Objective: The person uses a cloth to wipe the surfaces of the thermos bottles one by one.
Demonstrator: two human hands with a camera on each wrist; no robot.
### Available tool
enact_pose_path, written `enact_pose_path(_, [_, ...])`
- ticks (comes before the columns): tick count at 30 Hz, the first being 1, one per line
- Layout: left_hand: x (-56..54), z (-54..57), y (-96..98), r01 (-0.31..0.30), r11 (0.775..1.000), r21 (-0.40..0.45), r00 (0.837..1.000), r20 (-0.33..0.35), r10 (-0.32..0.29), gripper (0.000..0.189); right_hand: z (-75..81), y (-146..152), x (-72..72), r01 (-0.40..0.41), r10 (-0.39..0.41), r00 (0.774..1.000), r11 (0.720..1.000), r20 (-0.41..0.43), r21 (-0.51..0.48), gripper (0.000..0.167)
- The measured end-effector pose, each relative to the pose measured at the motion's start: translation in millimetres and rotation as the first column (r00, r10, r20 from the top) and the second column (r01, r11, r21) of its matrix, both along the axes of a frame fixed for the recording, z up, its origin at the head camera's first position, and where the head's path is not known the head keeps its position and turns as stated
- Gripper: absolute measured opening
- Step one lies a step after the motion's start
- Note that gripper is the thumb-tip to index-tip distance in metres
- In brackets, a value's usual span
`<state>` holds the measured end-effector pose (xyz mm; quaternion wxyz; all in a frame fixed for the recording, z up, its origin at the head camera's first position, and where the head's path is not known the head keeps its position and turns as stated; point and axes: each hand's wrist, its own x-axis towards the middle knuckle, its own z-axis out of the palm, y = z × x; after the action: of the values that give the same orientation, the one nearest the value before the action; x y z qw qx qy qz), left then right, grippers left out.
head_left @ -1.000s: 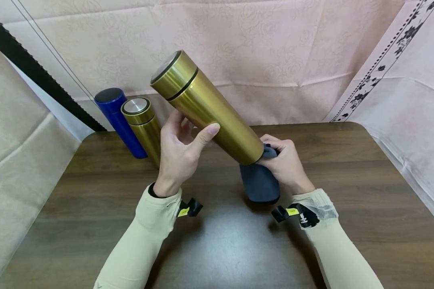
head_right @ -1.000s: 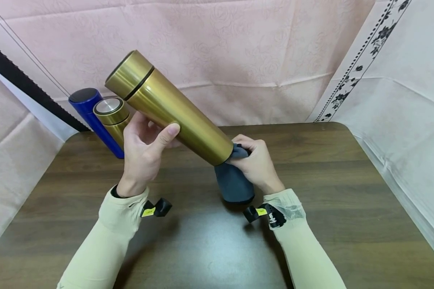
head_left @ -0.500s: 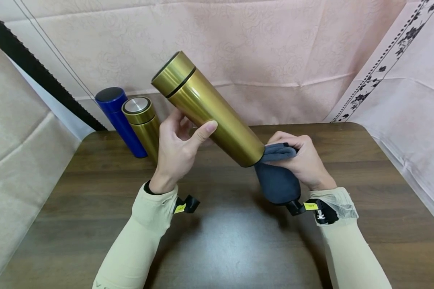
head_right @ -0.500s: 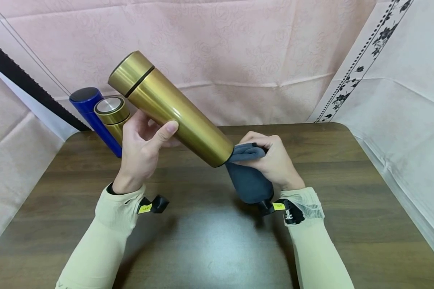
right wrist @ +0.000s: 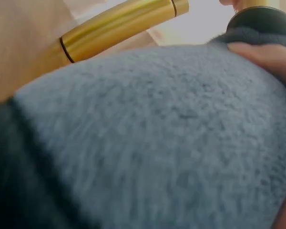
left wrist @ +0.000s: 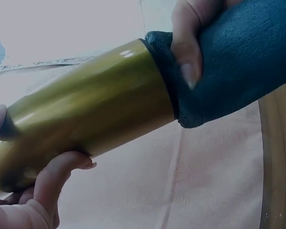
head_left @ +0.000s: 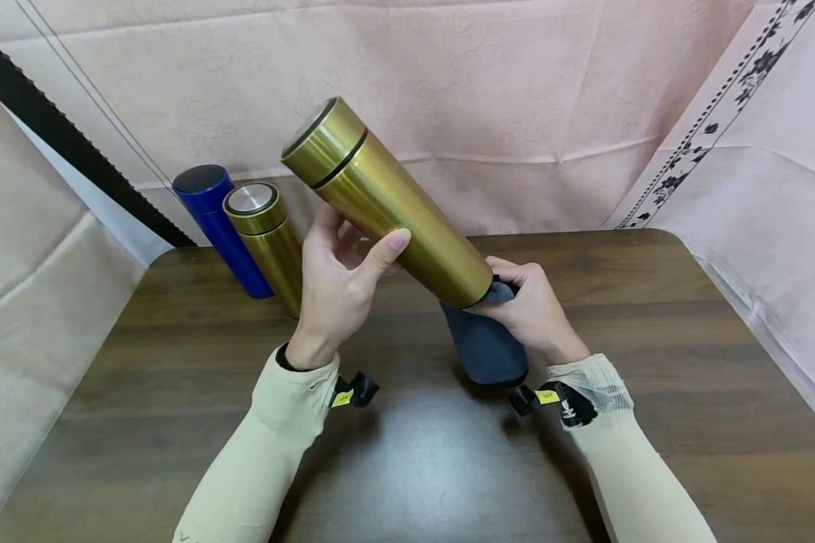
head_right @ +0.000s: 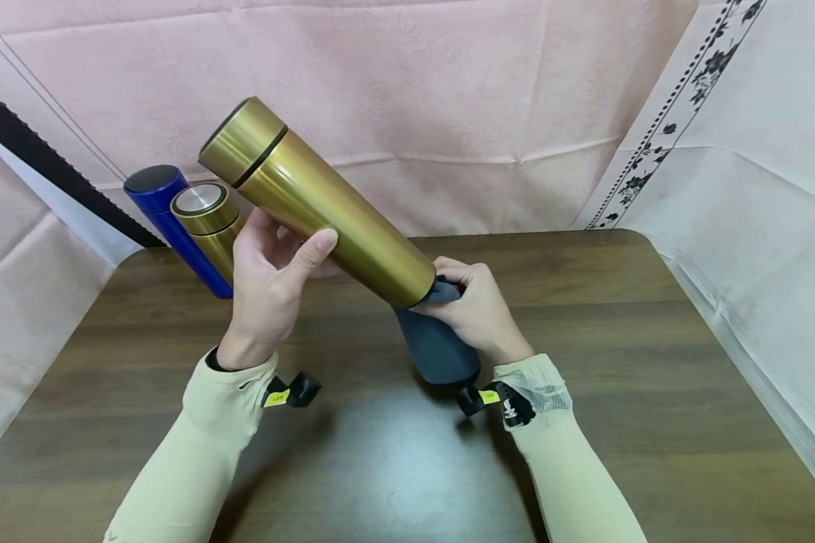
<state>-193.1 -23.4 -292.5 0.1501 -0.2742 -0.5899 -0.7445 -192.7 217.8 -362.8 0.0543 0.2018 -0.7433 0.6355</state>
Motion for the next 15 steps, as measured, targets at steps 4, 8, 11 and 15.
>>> enact_pose_path(4, [-2.1, -0.7, -0.3, -0.044, 0.999, -0.02, 0.999, -0.007, 0.044, 0.041, 3.2, 3.6, 1.9, -0.074, 0.074, 0.997, 0.995, 0.002, 0.072, 0.035])
enact_pose_path(8, [-2.6, 1.1, -2.4, -0.064, 0.997, -0.05, 0.997, 0.03, 0.066, 0.04, 8.0, 11.8, 3.0, -0.092, 0.095, 0.995, 0.992, -0.027, 0.089, 0.024])
enact_pose_path(11, [-2.5, 2.8, -4.3, -0.06, 0.996, -0.058, 0.997, 0.054, 0.063, 0.039, 11.0, 19.5, 2.7, -0.056, 0.058, 0.997, 0.998, -0.054, 0.04, 0.018])
enact_pose_path(15, [-2.4, 4.1, -7.4, -0.037, 0.997, -0.069, 0.996, 0.078, 0.043, 0.038, 13.3, 23.8, 1.6, 0.013, -0.013, 1.0, 0.999, -0.012, -0.053, 0.02])
